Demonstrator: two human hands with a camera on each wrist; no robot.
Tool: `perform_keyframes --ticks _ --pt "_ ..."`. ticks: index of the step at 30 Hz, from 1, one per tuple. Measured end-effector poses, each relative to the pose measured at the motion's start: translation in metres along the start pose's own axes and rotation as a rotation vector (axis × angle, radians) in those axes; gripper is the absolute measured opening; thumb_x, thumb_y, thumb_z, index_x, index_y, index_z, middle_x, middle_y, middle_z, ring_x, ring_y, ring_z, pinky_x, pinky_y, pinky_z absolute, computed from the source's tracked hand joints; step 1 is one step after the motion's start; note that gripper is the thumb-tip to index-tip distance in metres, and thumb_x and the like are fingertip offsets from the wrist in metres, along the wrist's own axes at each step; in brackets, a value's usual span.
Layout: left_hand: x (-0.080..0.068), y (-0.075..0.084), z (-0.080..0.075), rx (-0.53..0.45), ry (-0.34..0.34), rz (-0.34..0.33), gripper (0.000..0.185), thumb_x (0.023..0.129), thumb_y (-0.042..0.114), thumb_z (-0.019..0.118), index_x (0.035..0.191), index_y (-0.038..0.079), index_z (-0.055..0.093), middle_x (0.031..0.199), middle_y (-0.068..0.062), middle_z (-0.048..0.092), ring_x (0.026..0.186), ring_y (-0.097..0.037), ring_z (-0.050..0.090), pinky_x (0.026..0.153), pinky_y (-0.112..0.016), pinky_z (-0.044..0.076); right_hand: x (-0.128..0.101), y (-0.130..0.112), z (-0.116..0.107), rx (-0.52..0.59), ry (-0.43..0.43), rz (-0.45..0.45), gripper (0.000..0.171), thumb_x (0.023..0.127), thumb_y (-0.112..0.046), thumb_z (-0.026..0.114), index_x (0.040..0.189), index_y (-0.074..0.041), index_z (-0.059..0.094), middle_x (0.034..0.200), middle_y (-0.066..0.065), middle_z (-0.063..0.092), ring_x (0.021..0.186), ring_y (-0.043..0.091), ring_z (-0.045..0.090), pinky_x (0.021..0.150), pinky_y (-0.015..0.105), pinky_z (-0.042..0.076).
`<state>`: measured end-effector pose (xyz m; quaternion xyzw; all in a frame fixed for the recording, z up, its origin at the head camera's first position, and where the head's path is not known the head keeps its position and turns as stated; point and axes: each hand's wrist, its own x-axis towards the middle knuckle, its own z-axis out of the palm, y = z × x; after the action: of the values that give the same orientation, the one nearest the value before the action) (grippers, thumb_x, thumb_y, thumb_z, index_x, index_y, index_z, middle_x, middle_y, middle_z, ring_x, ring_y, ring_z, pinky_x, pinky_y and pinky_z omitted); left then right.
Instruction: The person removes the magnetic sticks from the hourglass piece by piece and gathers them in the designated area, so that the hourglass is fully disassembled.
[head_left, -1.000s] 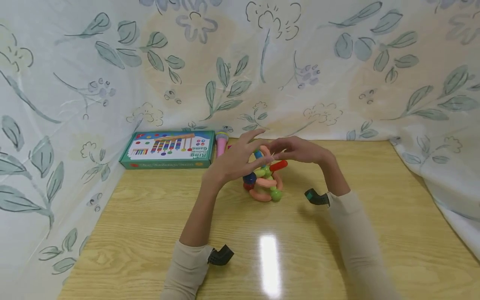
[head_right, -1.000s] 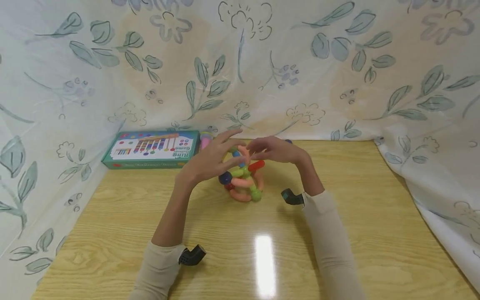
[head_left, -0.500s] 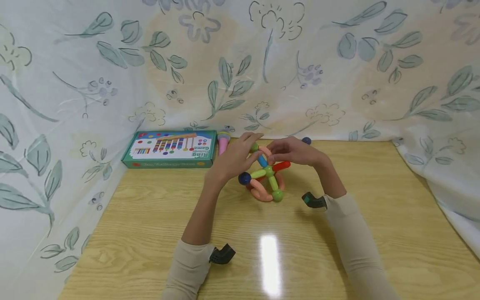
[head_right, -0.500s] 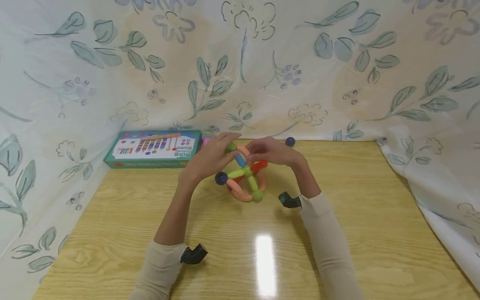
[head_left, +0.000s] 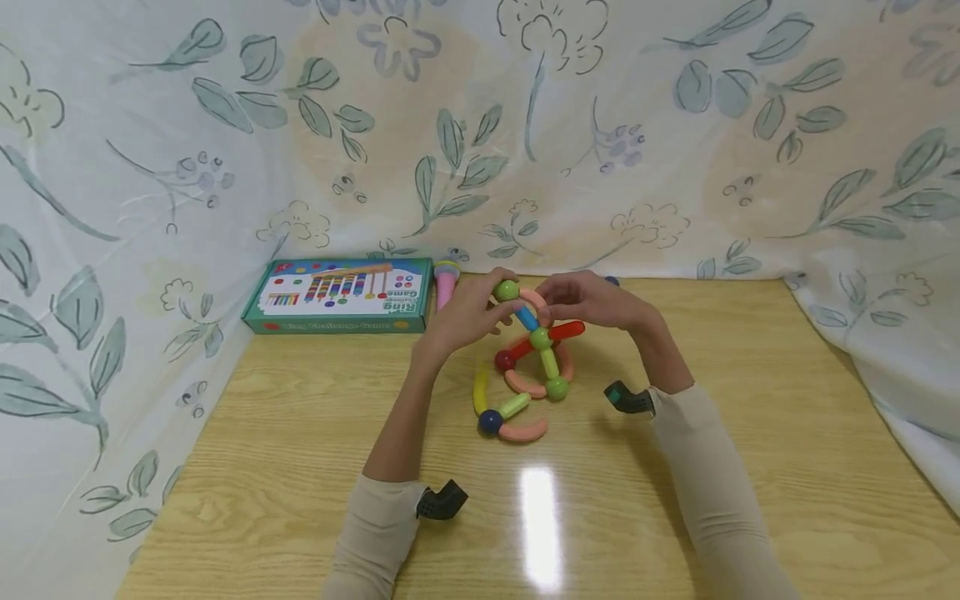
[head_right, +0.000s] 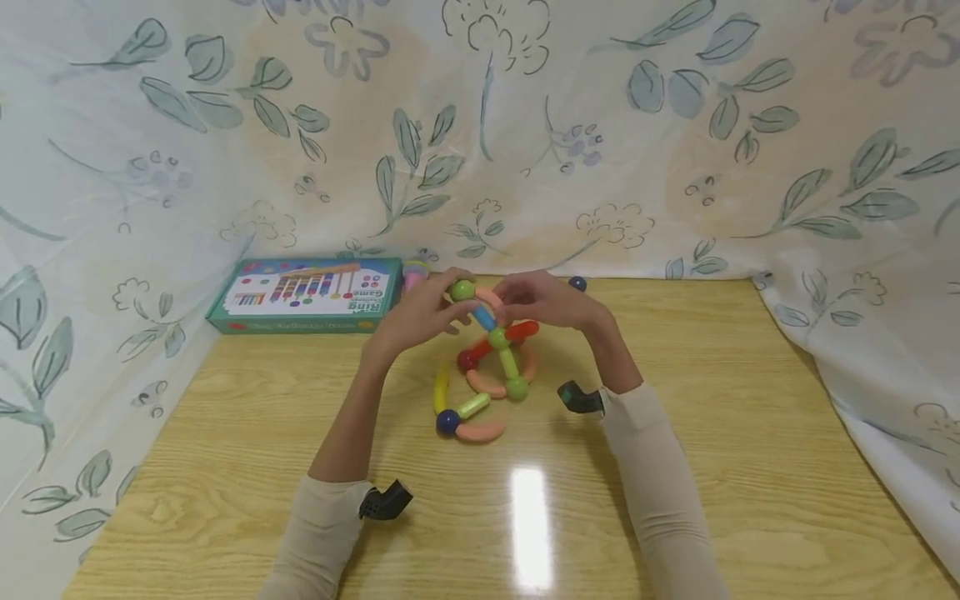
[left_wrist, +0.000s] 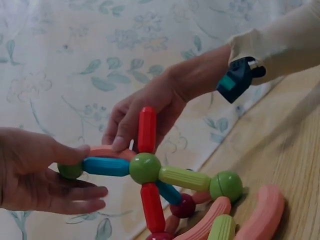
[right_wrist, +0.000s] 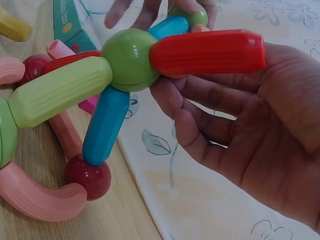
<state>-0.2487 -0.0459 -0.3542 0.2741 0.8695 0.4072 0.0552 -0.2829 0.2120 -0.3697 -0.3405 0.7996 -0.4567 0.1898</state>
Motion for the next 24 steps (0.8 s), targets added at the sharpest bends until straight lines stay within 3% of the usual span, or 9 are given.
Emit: perform_keyframes --ticks 4,10,15,19,24 --pt "0.002 -0.005 0.003 -0.096 0.001 0.006 0.031 0.106 0.017 0.063 0.131 0.001 0.056 0.105 -0.019 0.076 0.083 -0.027 0.079 0.075 -0.032 0.065 0.001 0.001 0.001 -0.005 0.008 0.002 0.026 0.104 -0.011 0.063 0.128 -0.002 0.066 0.102 0.016 0.075 0.089 0.016 0.072 0.083 0.028 0.060" --pt "0.004 -0.002 0.006 -0.072 0.042 -0.005 0.027 0.104 0.019 0.065 0.125 0.003 0.061 0.097 -0.013 0.072 0.080 -0.019 0.080 0.075 -0.025 0.062 -0.001 -0.002 0.000 -0.044 0.014 0.016 0.025 0.104 -0.012 0.063 0.127 -0.002 0.066 0.103 0.016 0.076 0.091 0.022 0.074 0.081 0.027 0.059" --pt "0.002 0.000 0.006 -0.076 0.047 -0.018 0.024 0.102 0.016 0.067 0.120 0.001 0.063 0.095 -0.014 0.073 0.079 -0.020 0.080 0.075 -0.025 0.062 -0.003 -0.005 -0.002 -0.036 0.054 -0.007 0.029 0.105 -0.009 0.060 0.132 0.002 0.061 0.109 0.026 0.072 0.092 0.031 0.078 0.081 0.034 0.063" --pt "0.001 0.000 0.005 -0.094 0.044 -0.045 0.024 0.102 0.016 0.067 0.121 0.002 0.063 0.096 -0.014 0.074 0.080 -0.020 0.080 0.076 -0.025 0.063 -0.007 -0.005 -0.006 -0.067 0.105 -0.012 0.030 0.106 -0.010 0.060 0.133 0.003 0.059 0.112 0.026 0.070 0.093 0.025 0.080 0.084 0.031 0.063" --pt "0.001 0.001 0.004 -0.073 0.049 -0.030 0.029 0.101 0.018 0.068 0.126 0.004 0.062 0.095 -0.013 0.076 0.081 -0.018 0.078 0.076 -0.023 0.061 -0.016 -0.009 -0.015 -0.147 0.193 0.037 0.027 0.103 -0.011 0.065 0.126 0.001 0.060 0.109 0.019 0.071 0.084 0.016 0.076 0.085 0.021 0.058"
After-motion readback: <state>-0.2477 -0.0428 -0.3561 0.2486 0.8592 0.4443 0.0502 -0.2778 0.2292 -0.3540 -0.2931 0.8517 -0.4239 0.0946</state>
